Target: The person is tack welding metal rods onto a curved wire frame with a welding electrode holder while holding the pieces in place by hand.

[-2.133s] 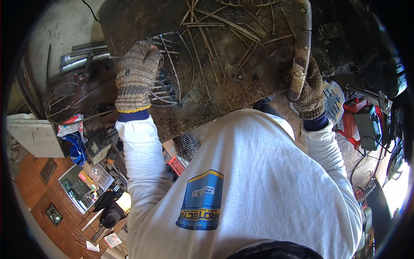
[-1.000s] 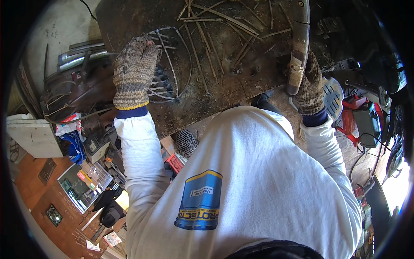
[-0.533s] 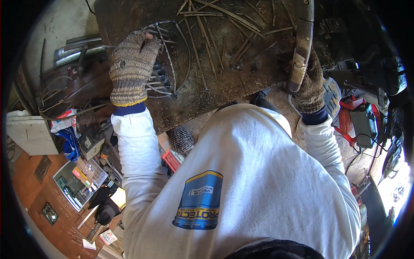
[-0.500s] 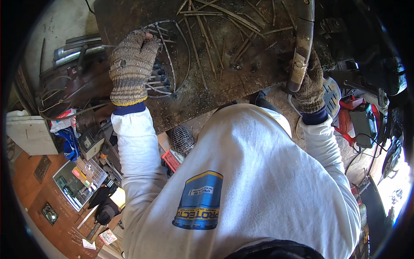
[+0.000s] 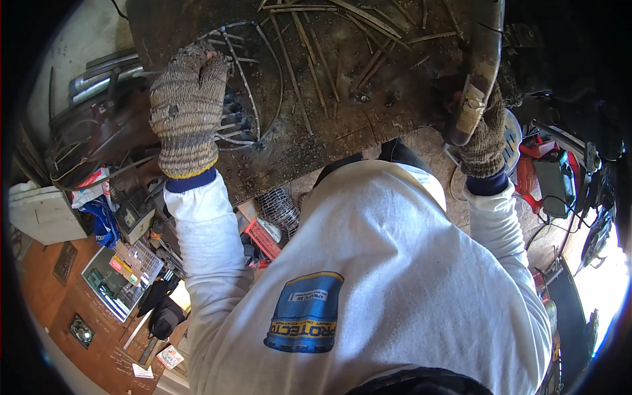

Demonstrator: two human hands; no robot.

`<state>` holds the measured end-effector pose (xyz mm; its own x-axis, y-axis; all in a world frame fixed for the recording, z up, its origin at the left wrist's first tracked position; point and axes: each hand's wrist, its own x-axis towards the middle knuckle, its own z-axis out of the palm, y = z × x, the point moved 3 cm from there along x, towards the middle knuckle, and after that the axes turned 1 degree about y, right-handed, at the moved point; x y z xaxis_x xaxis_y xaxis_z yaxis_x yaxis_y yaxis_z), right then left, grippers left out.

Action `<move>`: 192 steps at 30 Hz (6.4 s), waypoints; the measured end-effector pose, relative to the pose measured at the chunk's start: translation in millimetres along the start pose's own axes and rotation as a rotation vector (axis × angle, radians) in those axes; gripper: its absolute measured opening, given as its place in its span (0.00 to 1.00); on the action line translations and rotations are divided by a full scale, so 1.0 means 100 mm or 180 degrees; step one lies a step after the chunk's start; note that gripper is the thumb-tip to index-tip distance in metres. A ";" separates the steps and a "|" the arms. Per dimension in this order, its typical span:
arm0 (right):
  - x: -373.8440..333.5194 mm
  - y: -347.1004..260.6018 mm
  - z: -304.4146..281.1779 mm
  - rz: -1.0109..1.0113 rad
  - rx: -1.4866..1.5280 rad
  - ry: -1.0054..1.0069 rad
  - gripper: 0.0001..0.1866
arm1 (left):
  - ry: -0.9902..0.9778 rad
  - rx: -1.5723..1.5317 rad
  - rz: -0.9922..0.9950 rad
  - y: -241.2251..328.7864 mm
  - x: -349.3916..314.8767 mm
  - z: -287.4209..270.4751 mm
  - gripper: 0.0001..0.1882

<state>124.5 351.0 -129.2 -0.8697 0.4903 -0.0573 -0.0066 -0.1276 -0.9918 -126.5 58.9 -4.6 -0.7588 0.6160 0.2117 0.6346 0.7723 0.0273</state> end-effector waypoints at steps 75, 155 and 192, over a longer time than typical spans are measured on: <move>-0.02 0.07 -0.15 0.0097 -0.0160 0.0686 0.19 | 0.0008 -0.0059 0.0003 -0.01 0.01 -0.03 0.12; -0.07 -0.43 0.73 0.0724 -0.1615 -0.1160 0.34 | 0.0084 -0.0244 -0.0124 -0.03 0.00 0.04 0.11; -0.11 -0.20 0.79 0.0920 -0.1223 -0.1417 0.32 | -0.0225 0.1087 0.0595 -0.06 -0.01 0.09 0.12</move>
<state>95.1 280.0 -99.5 -0.9317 0.0680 -0.3569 0.3633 0.1570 -0.9184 -131.2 54.8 -13.8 -0.6505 0.7508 0.1142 0.6866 0.6457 -0.3343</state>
